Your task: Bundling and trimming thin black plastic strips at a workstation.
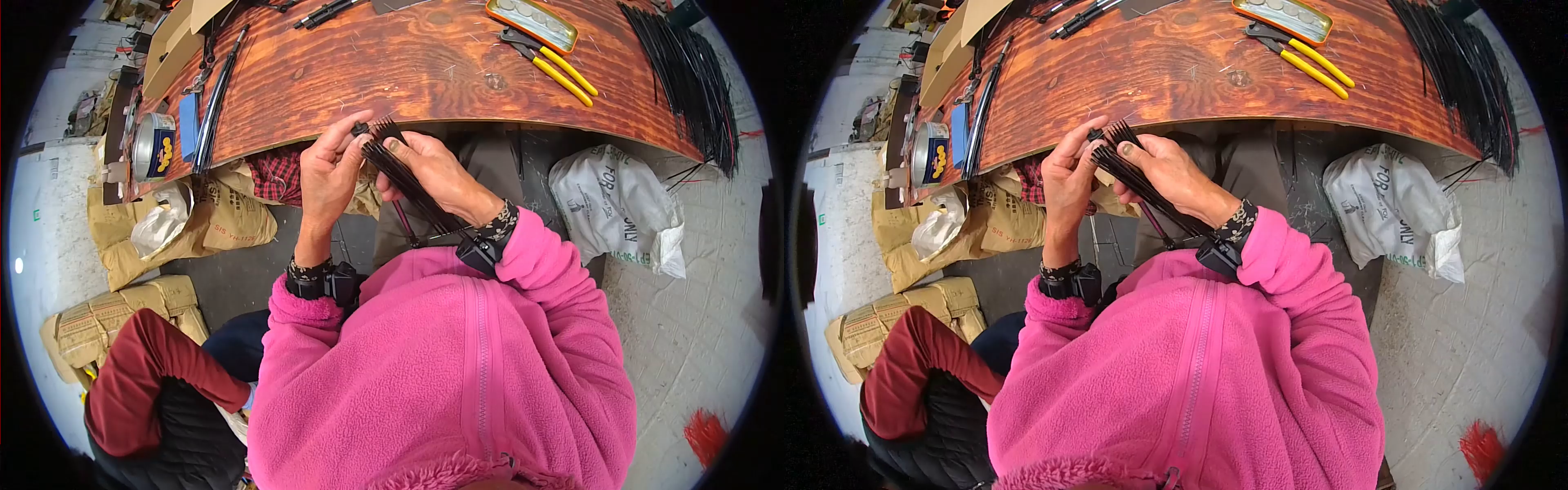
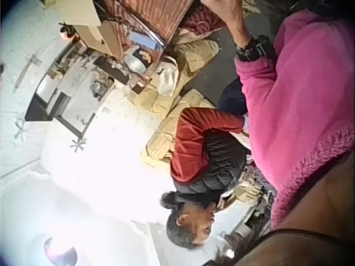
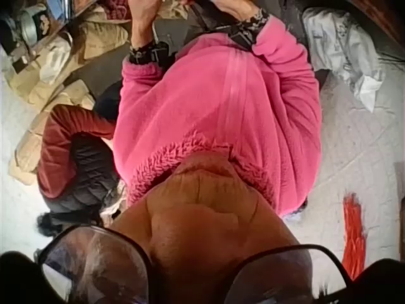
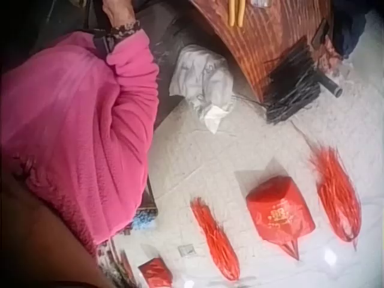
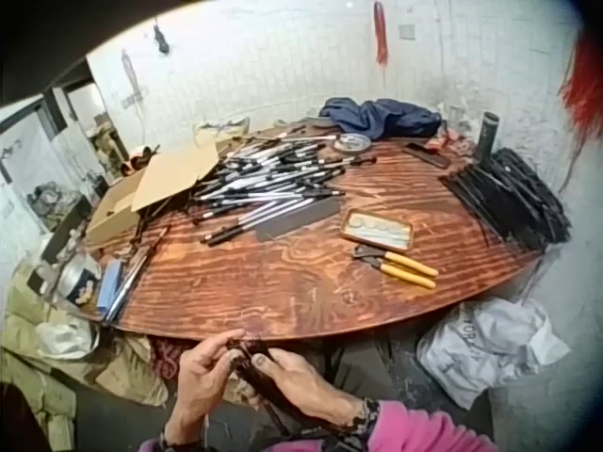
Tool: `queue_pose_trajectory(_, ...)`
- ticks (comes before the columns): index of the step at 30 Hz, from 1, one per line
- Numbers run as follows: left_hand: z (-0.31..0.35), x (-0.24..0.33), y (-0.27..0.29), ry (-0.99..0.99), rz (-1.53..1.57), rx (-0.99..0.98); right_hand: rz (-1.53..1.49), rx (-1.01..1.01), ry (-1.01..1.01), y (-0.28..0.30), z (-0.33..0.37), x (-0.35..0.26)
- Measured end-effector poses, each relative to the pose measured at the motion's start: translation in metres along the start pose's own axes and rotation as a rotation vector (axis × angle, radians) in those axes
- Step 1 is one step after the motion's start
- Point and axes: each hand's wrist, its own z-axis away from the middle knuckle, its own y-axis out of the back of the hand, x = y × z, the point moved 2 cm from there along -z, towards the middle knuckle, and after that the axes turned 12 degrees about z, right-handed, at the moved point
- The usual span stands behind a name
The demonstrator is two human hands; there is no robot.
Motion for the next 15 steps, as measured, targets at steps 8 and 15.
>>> queue_pose_trajectory(8, -0.004, 0.028, 0.003, -0.014, 0.015, 0.06, -0.013, -0.071, 0.046, -0.012, -0.008, -0.021)
queue_pose_trajectory(15, -0.009, 0.029, 0.013, -0.057, 0.001, 0.091, 0.092, -0.082, 0.064, -0.015, -0.024, -0.022)
